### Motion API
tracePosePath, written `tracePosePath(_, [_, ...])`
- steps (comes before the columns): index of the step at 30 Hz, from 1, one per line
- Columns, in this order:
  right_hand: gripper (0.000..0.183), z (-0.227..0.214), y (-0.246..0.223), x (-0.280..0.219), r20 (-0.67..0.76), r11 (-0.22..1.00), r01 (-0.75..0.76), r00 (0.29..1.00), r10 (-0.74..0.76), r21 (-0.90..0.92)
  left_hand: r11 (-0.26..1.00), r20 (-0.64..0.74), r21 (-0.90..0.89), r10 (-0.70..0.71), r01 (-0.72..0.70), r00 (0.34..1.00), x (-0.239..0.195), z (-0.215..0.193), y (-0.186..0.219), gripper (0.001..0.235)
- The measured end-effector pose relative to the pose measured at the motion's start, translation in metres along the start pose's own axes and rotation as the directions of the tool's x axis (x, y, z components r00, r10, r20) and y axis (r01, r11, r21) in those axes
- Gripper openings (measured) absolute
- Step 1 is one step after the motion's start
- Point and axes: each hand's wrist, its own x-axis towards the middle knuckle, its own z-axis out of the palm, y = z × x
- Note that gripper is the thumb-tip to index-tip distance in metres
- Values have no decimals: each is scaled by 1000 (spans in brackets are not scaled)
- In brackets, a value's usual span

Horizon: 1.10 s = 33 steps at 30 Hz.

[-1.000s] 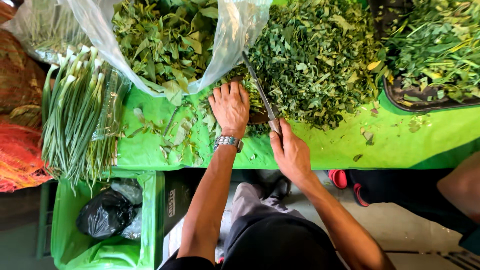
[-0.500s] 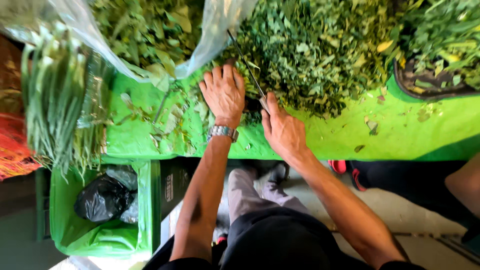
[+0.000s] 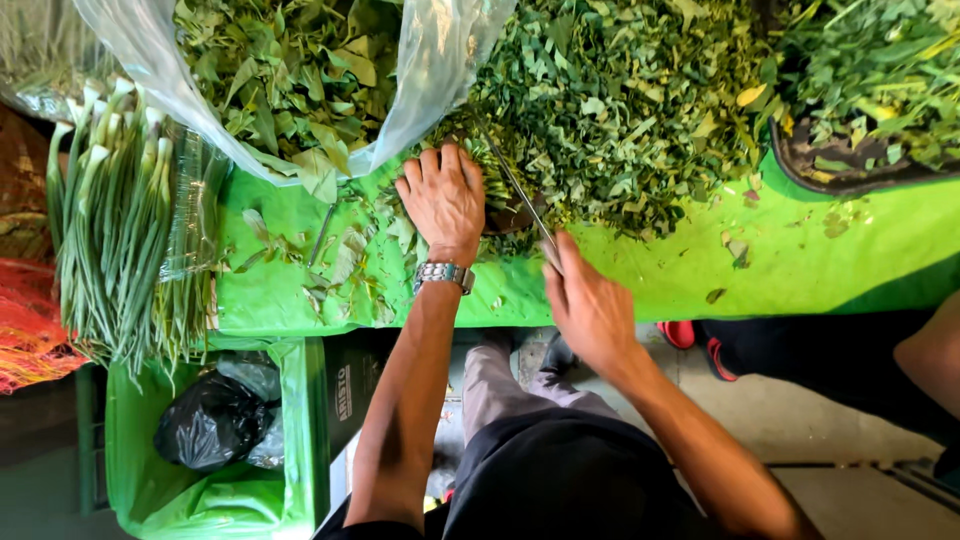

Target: The person chops leafy greens on a workspace using a knife, while occasionally moving bunches of greens from a bag to the work area.

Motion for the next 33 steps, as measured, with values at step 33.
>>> tracePosePath(33, [47, 40, -7, 41, 83, 991, 27, 996, -16, -135, 1000, -3, -10, 28, -29, 1000, -2, 1, -3, 17])
